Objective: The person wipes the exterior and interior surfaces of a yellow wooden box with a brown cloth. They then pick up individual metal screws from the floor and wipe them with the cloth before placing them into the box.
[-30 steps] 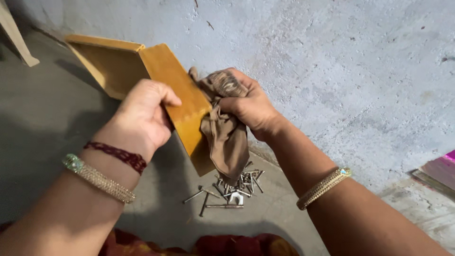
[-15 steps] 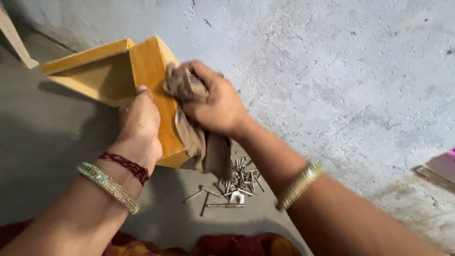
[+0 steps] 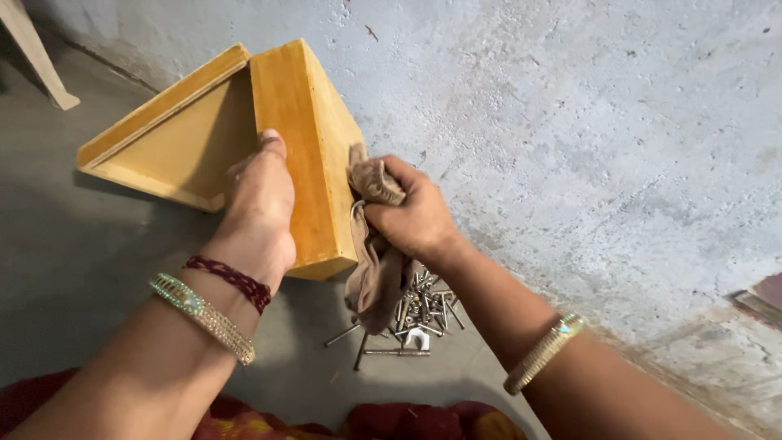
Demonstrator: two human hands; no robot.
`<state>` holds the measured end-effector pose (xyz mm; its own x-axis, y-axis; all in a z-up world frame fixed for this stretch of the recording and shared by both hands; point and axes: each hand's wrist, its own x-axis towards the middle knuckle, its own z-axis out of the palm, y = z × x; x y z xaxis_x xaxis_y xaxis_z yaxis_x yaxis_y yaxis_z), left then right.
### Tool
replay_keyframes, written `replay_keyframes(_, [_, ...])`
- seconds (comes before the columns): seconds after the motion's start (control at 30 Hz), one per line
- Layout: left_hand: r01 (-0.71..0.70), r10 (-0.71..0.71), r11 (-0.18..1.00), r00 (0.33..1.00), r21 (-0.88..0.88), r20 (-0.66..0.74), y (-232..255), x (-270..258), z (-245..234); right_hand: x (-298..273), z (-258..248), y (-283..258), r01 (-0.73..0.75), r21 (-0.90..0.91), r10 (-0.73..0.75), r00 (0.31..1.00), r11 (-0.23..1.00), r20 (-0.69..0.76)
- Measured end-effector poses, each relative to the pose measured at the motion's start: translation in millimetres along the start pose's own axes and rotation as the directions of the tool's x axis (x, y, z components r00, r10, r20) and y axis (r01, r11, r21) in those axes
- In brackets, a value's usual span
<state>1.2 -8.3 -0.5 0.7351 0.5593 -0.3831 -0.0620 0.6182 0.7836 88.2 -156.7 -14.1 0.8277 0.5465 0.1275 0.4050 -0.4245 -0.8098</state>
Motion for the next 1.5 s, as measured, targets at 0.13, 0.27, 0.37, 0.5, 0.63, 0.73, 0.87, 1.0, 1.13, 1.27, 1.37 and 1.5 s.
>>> replay_keyframes(0.13, [0.036, -0.035, 0.999, 0.999, 0.017, -0.034, -2.8, 5.5, 1.0, 18.8, 0.8, -28.2, 0.512, -0.106, -0.520, 0.851, 0.852, -0.071])
replay_keyframes(0.27, [-0.112, 0.115, 0.989, 0.993, 0.095, -0.024, -8.0, 10.2, -4.2, 74.4, 0.5, -47.9, 0.709, -0.095, -0.715, 0.696, 0.699, -0.065])
replay_keyframes(0.37, [-0.081, 0.092, 0.986, 0.994, 0.147, -0.064, -9.4, 8.7, -6.8, 107.5, -6.0, -48.0, 0.354, 0.008, -0.354, 0.935, 0.935, -0.001])
replay_keyframes(0.5, [-0.106, 0.110, 0.987, 0.994, 0.123, -0.023, -12.8, 8.2, -8.4, 102.9, -3.2, -19.0, -0.097, 0.234, 0.092, 0.995, 0.967, 0.033])
replay_keyframes(0.63, [-0.119, 0.128, 0.980, 0.991, 0.161, -0.049, -13.6, 12.6, -6.0, 62.0, 3.7, 3.8, -0.279, 0.215, 0.276, 0.960, 0.936, 0.040])
replay_keyframes(0.73, [-0.055, 0.062, 0.995, 0.995, 0.081, -0.082, -12.6, 16.2, -5.8, 25.5, 8.2, 5.7, -0.224, 0.210, 0.218, 0.975, 0.952, 0.048])
replay_keyframes(0.87, [-0.149, 0.169, 0.972, 0.980, 0.184, -0.101, -19.3, 32.4, -8.6, -1.4, 6.0, -16.2, 0.089, 0.218, -0.111, 0.990, 0.972, 0.089])
replay_keyframes(1.0, [-0.192, 0.192, 0.981, 0.980, 0.004, 0.046, -33.2, 45.0, -10.4, -8.4, -4.4, -53.5, 0.406, -0.077, -0.401, 0.913, 0.911, 0.073])
replay_keyframes(1.13, [-0.126, 0.139, 0.988, 0.976, -0.083, 0.166, -28.0, 43.3, -11.7, -26.4, -4.4, -83.1, 0.442, -0.496, -0.397, 0.896, 0.748, 0.200])
replay_keyframes(1.27, [-0.003, 0.010, 1.000, 0.973, -0.031, 0.230, -24.5, 30.1, -12.7, -42.1, 1.0, -89.0, 0.446, -0.664, -0.347, 0.893, 0.600, 0.287])
replay_keyframes(1.37, [-0.018, 0.010, 0.999, 0.970, 0.032, 0.242, -25.4, 27.2, -9.0, -38.0, 2.7, -87.9, 0.329, -0.687, -0.259, 0.943, 0.648, 0.207])
replay_keyframes(1.5, [0.032, -0.070, 0.989, 0.962, 0.147, 0.264, -24.5, 22.7, -6.2, -26.1, 5.2, -85.6, 0.113, -0.724, -0.003, 0.988, 0.680, 0.152])
